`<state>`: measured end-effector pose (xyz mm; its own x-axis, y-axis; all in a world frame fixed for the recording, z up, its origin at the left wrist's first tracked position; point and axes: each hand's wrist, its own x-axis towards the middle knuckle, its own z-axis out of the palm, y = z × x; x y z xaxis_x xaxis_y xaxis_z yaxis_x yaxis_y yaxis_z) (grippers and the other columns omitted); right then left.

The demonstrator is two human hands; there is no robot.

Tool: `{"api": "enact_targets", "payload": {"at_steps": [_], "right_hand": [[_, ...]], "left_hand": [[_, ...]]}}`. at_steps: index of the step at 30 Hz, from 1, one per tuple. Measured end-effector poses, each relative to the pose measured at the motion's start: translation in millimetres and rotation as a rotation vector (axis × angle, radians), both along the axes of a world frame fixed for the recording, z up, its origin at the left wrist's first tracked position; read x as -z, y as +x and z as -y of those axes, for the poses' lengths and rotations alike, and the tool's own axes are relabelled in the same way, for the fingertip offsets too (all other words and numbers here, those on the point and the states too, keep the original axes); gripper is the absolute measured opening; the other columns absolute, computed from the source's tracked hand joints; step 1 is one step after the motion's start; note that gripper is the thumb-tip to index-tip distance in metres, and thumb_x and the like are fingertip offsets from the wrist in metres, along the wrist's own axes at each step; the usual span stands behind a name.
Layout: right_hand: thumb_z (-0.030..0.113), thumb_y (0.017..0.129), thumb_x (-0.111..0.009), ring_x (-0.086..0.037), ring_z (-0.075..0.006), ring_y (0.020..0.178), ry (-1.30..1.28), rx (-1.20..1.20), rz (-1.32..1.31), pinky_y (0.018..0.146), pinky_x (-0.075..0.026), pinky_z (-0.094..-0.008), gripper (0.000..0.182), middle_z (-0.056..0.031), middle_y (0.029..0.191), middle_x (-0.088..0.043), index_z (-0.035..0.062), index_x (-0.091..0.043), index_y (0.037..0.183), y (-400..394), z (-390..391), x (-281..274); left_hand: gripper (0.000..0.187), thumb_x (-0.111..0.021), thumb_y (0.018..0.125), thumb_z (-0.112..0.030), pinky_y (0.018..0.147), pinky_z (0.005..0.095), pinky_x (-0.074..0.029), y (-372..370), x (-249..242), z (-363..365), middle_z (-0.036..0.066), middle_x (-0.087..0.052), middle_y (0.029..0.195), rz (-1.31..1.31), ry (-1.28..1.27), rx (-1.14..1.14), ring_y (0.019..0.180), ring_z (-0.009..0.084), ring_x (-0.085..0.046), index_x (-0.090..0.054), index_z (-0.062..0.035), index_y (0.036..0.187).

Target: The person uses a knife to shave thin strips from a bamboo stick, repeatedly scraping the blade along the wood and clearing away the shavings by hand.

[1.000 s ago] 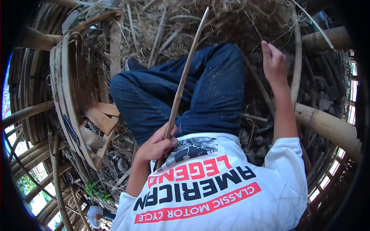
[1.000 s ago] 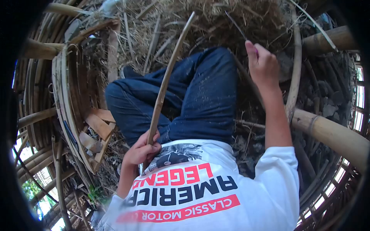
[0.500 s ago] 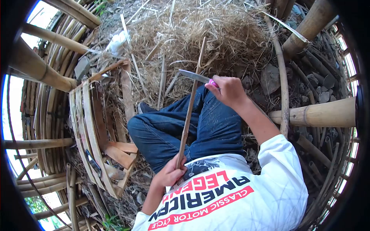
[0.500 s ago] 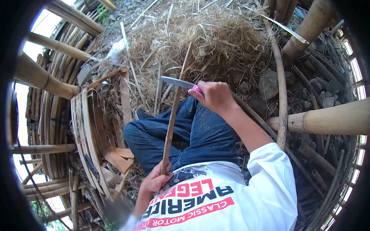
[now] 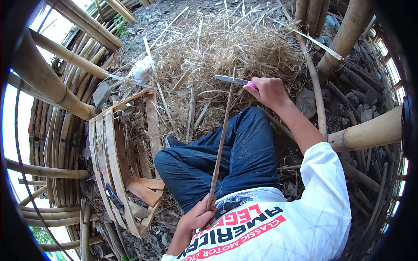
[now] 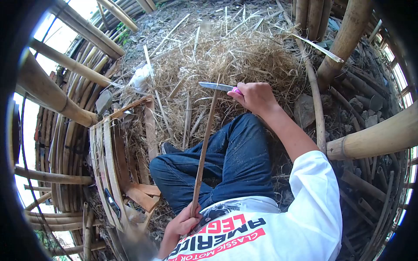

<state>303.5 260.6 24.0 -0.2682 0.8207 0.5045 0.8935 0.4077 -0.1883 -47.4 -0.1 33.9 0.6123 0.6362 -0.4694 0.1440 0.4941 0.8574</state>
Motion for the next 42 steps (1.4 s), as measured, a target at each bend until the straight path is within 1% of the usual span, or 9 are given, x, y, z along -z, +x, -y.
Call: {"api": "enact_targets", "payload": {"at_steps": [7, 9, 13, 23, 27, 31, 33, 35, 42], "right_hand": [[0.055, 0.093, -0.049, -0.065, -0.0305, 0.054, -0.006, 0.087, 0.013, 0.048, -0.05, -0.042, 0.049, -0.0112, 0.056, -0.061, 0.0128, -0.061, 0.071, -12, -18, 7], [0.056, 0.093, -0.049, -0.065, -0.0303, 0.053, 0.004, 0.086, 0.012, 0.047, -0.05, -0.0421, 0.049, -0.0111, 0.055, -0.061, 0.0131, -0.061, 0.071, -15, -21, 13], [0.057, 0.093, -0.049, -0.065, -0.0298, 0.052, -0.004, 0.102, 0.015, 0.047, -0.051, -0.0421, 0.05, -0.0101, 0.054, -0.061, 0.014, -0.061, 0.07, -23, -32, 30], [0.055, 0.092, -0.05, -0.068, -0.0288, 0.059, -0.118, 0.06, 0.07, 0.054, -0.055, -0.0417, 0.049, -0.0101, 0.062, -0.065, 0.0119, -0.063, 0.073, -47, -51, 55], [0.054, 0.093, -0.049, -0.068, -0.0278, 0.058, -0.139, -0.019, -0.001, 0.054, -0.054, -0.0417, 0.049, -0.0107, 0.06, -0.064, 0.0117, -0.063, 0.074, -63, -52, 35], [0.053, 0.095, -0.047, -0.067, -0.028, 0.057, -0.098, -0.181, -0.056, 0.053, -0.054, -0.0417, 0.05, -0.0117, 0.06, -0.064, 0.011, -0.062, 0.074, -68, -53, 15], [0.052, 0.097, -0.044, -0.065, -0.0323, 0.056, -0.148, -0.029, 0.05, 0.05, -0.052, -0.0424, 0.051, -0.0135, 0.059, -0.062, 0.0108, -0.064, 0.073, -36, -72, 26], [0.051, 0.098, -0.041, -0.065, -0.034, 0.056, -0.138, 0.184, -0.061, 0.051, -0.052, -0.0443, 0.054, -0.0148, 0.06, -0.063, 0.0098, -0.065, 0.073, 2, -80, 39], [0.055, 0.097, -0.042, -0.066, -0.0351, 0.06, -0.161, 0.126, -0.101, 0.054, -0.052, -0.0467, 0.055, -0.0153, 0.06, -0.062, 0.0085, -0.058, 0.072, -11, -30, 30]], "left_hand": [[0.033, -0.049, 0.075, 0.005, 0.06, 0.023, -0.038, -2, 0, 3, 0.002, -0.035, 0.089, -0.049, -0.03, -0.032, 0.074, 0.0082, -0.04, -0.037, -0.0059, 0.104], [0.029, -0.049, 0.079, -0.003, 0.069, 0.0268, -0.043, -1, -3, 2, 0.006, -0.041, 0.087, -0.097, 0.016, -0.056, 0.077, 0.0117, -0.042, -0.039, -0.0004, 0.106], [0.028, -0.049, 0.079, -0.002, 0.07, 0.0268, -0.043, -4, 2, -1, 0.005, -0.04, 0.088, -0.118, 0.007, -0.07, 0.077, 0.012, -0.042, -0.039, -0.0005, 0.105], [0.026, -0.046, 0.08, 0.004, 0.055, 0.0225, -0.031, -7, -4, -8, 0.002, -0.037, 0.083, -0.047, -0.198, -0.163, 0.067, 0.0068, -0.036, -0.038, -0.0041, 0.103], [0.029, -0.047, 0.08, 0.005, 0.052, 0.022, -0.031, -12, -5, -6, -0.001, -0.036, 0.078, 0.013, -0.306, -0.195, 0.065, 0.0059, -0.036, -0.038, -0.0049, 0.106], [0.032, -0.048, 0.08, 0.005, 0.051, 0.0217, -0.031, -11, -7, -2, -0.002, -0.036, 0.075, 0.05, -0.176, -0.21, 0.064, 0.0057, -0.036, -0.039, -0.005, 0.108], [0.034, -0.048, 0.079, 0.005, 0.052, 0.0211, -0.032, -17, -7, 1, -0.002, -0.036, 0.077, -0.052, -0.172, -0.159, 0.065, 0.0055, -0.038, -0.039, -0.0049, 0.11], [0.032, -0.048, 0.079, 0.005, 0.052, 0.0213, -0.031, -20, -4, 6, -0.001, -0.036, 0.078, -0.023, -0.173, -0.199, 0.065, 0.0055, -0.037, -0.038, -0.0057, 0.108], [0.025, -0.047, 0.079, 0.002, 0.047, 0.0212, -0.025, -20, 2, -9, -0.002, -0.035, 0.072, 0.098, -0.275, -0.265, 0.058, 0.005, -0.034, -0.035, -0.0109, 0.098]]}}
